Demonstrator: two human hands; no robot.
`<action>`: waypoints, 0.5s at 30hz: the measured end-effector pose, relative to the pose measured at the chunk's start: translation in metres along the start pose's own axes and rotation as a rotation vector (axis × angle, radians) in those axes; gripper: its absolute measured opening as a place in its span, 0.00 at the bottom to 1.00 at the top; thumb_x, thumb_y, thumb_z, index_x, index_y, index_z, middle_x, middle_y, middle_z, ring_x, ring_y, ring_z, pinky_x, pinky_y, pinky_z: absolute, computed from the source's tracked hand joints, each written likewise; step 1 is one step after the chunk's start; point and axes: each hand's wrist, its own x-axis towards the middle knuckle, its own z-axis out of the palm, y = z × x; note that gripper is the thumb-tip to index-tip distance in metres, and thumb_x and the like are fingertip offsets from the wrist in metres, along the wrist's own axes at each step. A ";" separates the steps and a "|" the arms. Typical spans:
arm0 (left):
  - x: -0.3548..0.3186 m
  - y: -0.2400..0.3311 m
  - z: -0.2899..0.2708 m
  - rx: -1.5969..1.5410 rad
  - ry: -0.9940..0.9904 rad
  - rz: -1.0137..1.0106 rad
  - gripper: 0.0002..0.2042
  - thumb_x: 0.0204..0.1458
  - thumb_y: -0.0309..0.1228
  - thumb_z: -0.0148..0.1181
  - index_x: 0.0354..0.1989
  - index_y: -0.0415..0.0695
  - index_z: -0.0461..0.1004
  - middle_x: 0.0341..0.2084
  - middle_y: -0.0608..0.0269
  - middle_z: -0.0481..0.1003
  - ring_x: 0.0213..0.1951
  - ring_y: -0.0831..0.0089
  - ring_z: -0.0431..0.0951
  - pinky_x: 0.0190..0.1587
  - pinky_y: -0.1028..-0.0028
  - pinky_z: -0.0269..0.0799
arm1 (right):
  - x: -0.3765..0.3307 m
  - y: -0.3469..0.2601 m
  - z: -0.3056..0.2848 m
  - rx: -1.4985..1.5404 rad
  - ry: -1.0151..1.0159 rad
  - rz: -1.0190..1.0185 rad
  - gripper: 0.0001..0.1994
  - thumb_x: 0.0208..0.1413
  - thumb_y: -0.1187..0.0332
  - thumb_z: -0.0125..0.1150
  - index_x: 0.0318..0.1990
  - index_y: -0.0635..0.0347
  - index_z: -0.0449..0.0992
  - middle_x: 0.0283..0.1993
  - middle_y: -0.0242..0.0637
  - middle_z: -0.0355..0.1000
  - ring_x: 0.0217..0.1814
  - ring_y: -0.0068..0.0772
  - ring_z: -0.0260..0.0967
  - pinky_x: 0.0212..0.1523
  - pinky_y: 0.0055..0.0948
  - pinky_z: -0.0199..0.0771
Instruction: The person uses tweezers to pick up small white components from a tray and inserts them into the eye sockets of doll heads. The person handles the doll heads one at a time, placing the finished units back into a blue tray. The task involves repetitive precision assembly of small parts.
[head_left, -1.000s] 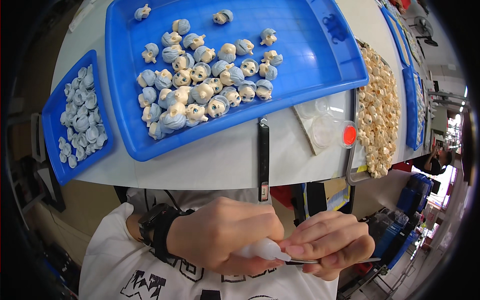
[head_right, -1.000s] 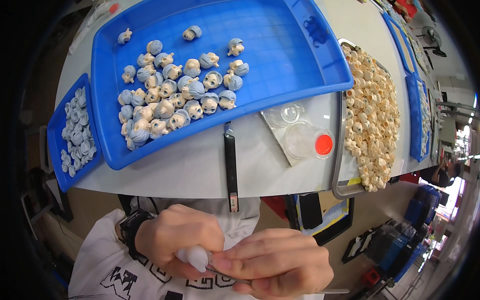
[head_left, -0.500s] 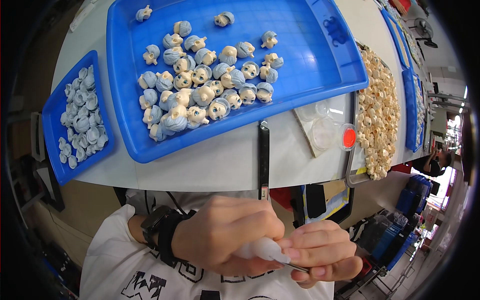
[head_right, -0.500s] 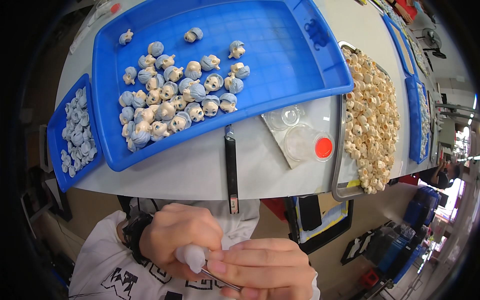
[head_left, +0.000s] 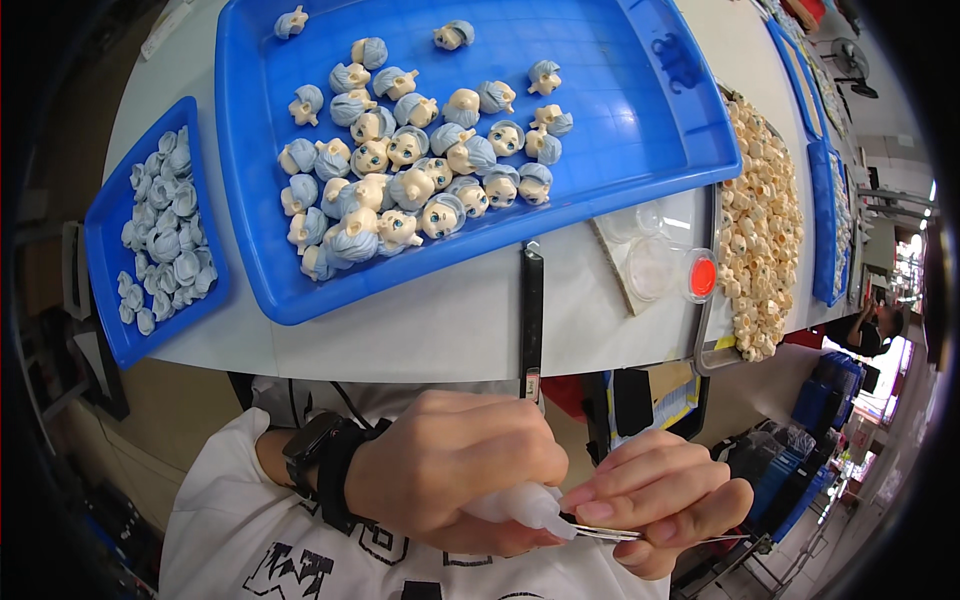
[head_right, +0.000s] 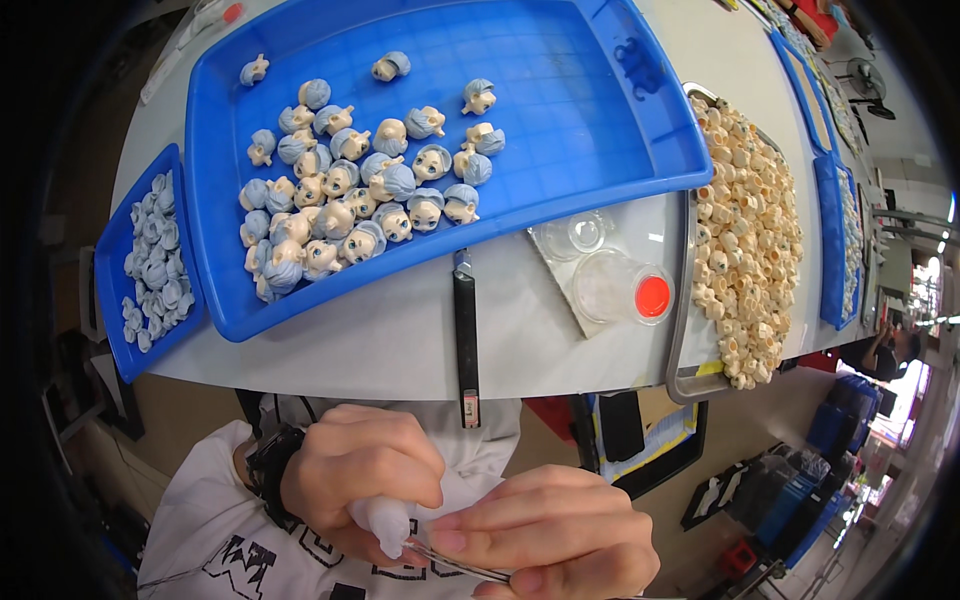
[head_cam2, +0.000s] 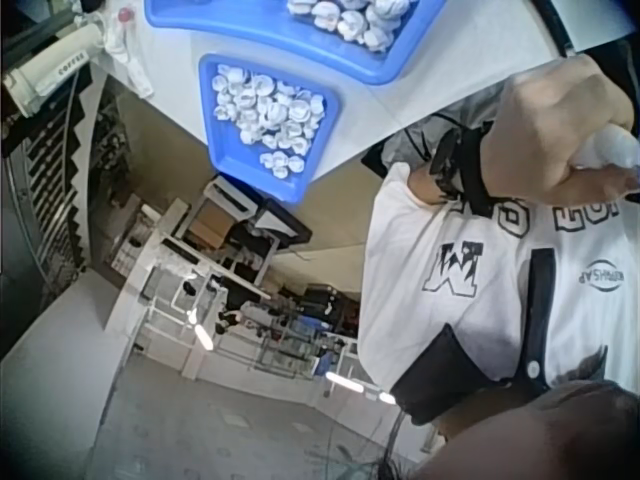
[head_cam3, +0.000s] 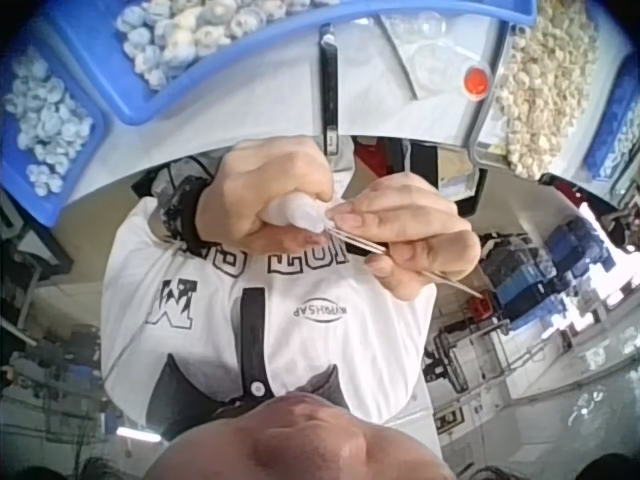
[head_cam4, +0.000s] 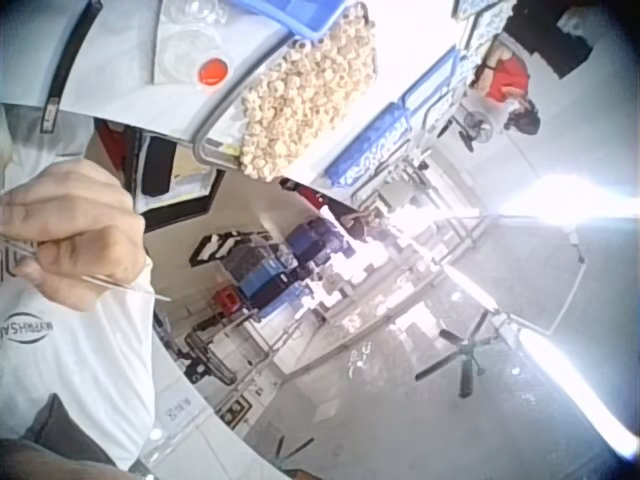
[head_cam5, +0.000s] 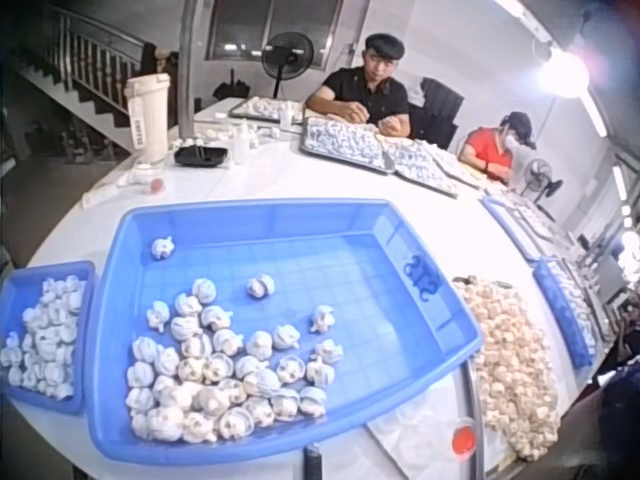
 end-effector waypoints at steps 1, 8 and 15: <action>0.000 0.000 0.000 0.004 -0.001 0.000 0.18 0.44 0.41 0.66 0.31 0.38 0.71 0.25 0.57 0.72 0.19 0.69 0.72 0.19 0.75 0.66 | 0.000 0.000 0.001 0.005 0.005 0.002 0.18 0.43 0.74 0.65 0.32 0.59 0.56 0.26 0.48 0.74 0.24 0.40 0.74 0.22 0.29 0.72; 0.002 -0.001 -0.003 0.159 0.002 0.036 0.19 0.41 0.44 0.67 0.30 0.40 0.72 0.24 0.59 0.71 0.19 0.69 0.71 0.19 0.75 0.65 | 0.019 -0.014 -0.006 -0.021 -0.133 0.156 0.16 0.43 0.77 0.63 0.29 0.60 0.57 0.29 0.51 0.74 0.26 0.42 0.75 0.23 0.31 0.74; 0.004 0.001 -0.006 0.445 0.102 0.088 0.20 0.38 0.49 0.65 0.27 0.44 0.71 0.22 0.65 0.69 0.18 0.70 0.69 0.17 0.74 0.62 | 0.047 -0.024 -0.011 -0.054 -0.295 0.380 0.14 0.40 0.79 0.65 0.27 0.60 0.62 0.28 0.50 0.75 0.25 0.40 0.75 0.24 0.31 0.75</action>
